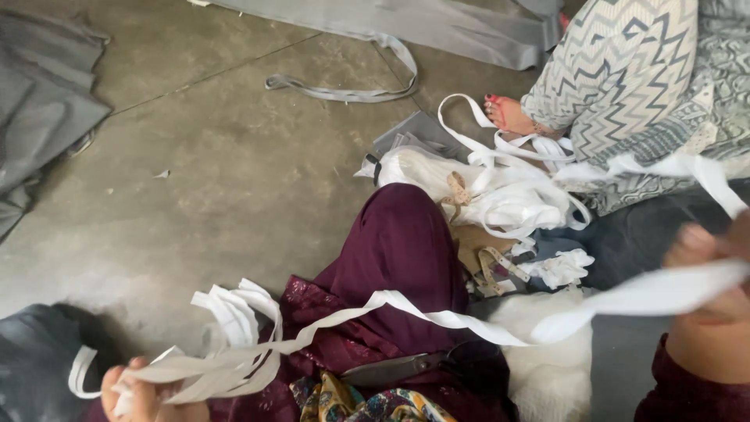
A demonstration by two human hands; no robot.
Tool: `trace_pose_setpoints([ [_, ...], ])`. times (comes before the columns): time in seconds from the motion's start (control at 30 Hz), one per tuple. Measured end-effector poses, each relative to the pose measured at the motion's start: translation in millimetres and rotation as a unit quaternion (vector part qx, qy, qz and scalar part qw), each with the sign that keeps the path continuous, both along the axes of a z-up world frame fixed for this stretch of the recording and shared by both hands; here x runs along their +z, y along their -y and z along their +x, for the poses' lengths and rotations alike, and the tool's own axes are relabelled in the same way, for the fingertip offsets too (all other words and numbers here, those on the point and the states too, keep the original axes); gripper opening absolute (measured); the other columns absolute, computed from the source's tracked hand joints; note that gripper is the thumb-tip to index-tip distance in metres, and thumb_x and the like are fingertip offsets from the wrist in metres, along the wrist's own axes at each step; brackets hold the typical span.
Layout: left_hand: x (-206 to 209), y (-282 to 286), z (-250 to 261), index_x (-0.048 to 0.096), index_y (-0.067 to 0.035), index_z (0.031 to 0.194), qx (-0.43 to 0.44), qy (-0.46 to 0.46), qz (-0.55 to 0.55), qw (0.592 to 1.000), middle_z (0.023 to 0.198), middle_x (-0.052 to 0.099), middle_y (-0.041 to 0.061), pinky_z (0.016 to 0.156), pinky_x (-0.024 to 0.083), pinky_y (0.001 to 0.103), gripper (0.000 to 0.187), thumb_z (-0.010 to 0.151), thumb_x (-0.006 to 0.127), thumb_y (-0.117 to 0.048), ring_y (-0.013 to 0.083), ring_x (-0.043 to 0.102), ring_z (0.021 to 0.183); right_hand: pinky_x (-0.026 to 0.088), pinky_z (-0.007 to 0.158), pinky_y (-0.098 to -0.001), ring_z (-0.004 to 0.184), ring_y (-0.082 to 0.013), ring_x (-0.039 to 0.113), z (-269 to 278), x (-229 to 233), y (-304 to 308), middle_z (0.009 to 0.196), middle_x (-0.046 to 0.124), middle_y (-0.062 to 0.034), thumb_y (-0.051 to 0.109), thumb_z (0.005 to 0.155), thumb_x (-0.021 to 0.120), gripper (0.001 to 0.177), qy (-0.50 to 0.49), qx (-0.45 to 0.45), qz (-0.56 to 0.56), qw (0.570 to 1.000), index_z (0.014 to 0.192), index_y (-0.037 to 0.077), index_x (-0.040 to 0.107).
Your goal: The recorder is seen cutting long white fabric strips from a bundle and sorting them while sitting on the floor.
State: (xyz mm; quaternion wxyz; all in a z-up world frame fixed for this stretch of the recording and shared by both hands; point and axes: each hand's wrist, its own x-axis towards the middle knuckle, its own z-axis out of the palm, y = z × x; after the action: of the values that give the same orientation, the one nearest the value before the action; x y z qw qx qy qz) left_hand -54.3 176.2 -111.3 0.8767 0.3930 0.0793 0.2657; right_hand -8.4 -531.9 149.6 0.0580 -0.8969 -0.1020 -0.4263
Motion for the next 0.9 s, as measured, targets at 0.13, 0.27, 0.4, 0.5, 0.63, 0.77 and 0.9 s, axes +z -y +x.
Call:
trace_pose_setpoints([
  [0.13, 44, 18, 25, 0.057, -0.009, 0.119, 0.036, -0.028, -0.001, 0.999, 0.108, 0.07, 0.015, 0.065, 0.052, 0.028, 0.012, 0.114, 0.067, -0.003, 0.013, 0.06, 0.071, 0.043, 0.073, -0.0344, 0.081, -0.0267, 0.058, 38, 2, -34, 0.086, 0.061, -0.0087, 0.024, 0.102, 0.09, 0.039, -0.12, -0.07, -0.035, 0.99, 0.089, 0.001, 0.062],
  [0.27, 18, -35, 7, 0.055, -0.015, 0.121, 0.067, -0.026, 0.049, 0.996, 0.117, 0.072, 0.014, 0.071, 0.052, 0.029, 0.012, 0.116, 0.065, -0.01, 0.0128, 0.059, 0.073, 0.045, 0.065, -0.0295, 0.074, -0.0123, 0.057, 89, -33, 20, 0.081, 0.066, -0.001, 0.015, 0.087, 0.081, 0.019, -0.415, -0.047, 0.216, 0.883, 0.095, 0.003, 0.07],
  [0.4, -95, -150, -26, 0.054, -0.015, 0.119, -0.069, 0.082, -0.087, 0.99, 0.099, 0.066, 0.009, 0.065, 0.05, 0.028, 0.012, 0.115, 0.063, -0.021, 0.0152, 0.06, 0.07, 0.041, 0.063, -0.0227, 0.074, -0.0033, 0.053, 103, -61, 42, 0.086, 0.067, 0.0037, 0.011, 0.094, 0.068, 0.015, -0.507, 0.046, 0.455, 0.731, 0.107, 0.002, 0.07],
  [0.5, 48, -23, -16, 0.054, -0.029, 0.135, 0.072, -0.092, -0.01, 0.993, 0.105, 0.069, 0.0, 0.069, 0.061, 0.035, 0.032, 0.107, 0.067, -0.02, 0.0182, 0.071, 0.088, 0.041, 0.065, -0.0191, 0.074, -0.0016, 0.051, 102, -68, -3, 0.089, 0.066, 0.0054, 0.012, 0.103, 0.063, 0.015, -0.449, 0.104, 0.498, 0.734, 0.112, 0.002, 0.07],
  [0.63, 86, 106, 8, 0.061, -0.004, 0.107, -0.099, -0.109, 0.011, 0.989, 0.101, 0.07, 0.012, 0.081, 0.063, 0.041, 0.016, 0.093, 0.068, -0.007, 0.0227, 0.073, 0.086, 0.048, 0.064, -0.0203, 0.075, -0.0005, 0.058, 85, -56, -146, 0.089, 0.069, 0.0057, 0.009, 0.098, 0.064, 0.019, -0.419, 0.149, 0.394, 0.804, 0.114, 0.001, 0.069],
  [0.77, 71, 194, 4, 0.064, -0.003, 0.09, -0.374, -0.17, -0.059, 0.91, 0.1, 0.075, 0.016, 0.057, 0.046, 0.027, 0.01, 0.084, 0.072, -0.006, 0.0132, 0.056, 0.063, 0.055, 0.07, -0.028, 0.081, -0.0146, 0.07, 56, -45, -249, 0.094, 0.075, -0.0065, 0.011, 0.097, 0.068, 0.018, -0.453, 0.367, 0.303, 0.754, 0.113, 0.002, 0.07],
  [0.9, 70, 210, 5, 0.066, -0.002, 0.097, -0.391, -0.132, -0.153, 0.898, 0.098, 0.064, 0.005, 0.058, 0.037, 0.026, 0.015, 0.098, 0.075, -0.014, 0.0106, 0.043, 0.061, 0.051, 0.061, -0.04, 0.071, -0.0302, 0.071, 40, -37, -286, 0.076, 0.072, -0.0118, 0.019, 0.092, 0.075, 0.014, -0.455, 0.399, 0.146, 0.783, 0.098, 0.007, 0.071],
])
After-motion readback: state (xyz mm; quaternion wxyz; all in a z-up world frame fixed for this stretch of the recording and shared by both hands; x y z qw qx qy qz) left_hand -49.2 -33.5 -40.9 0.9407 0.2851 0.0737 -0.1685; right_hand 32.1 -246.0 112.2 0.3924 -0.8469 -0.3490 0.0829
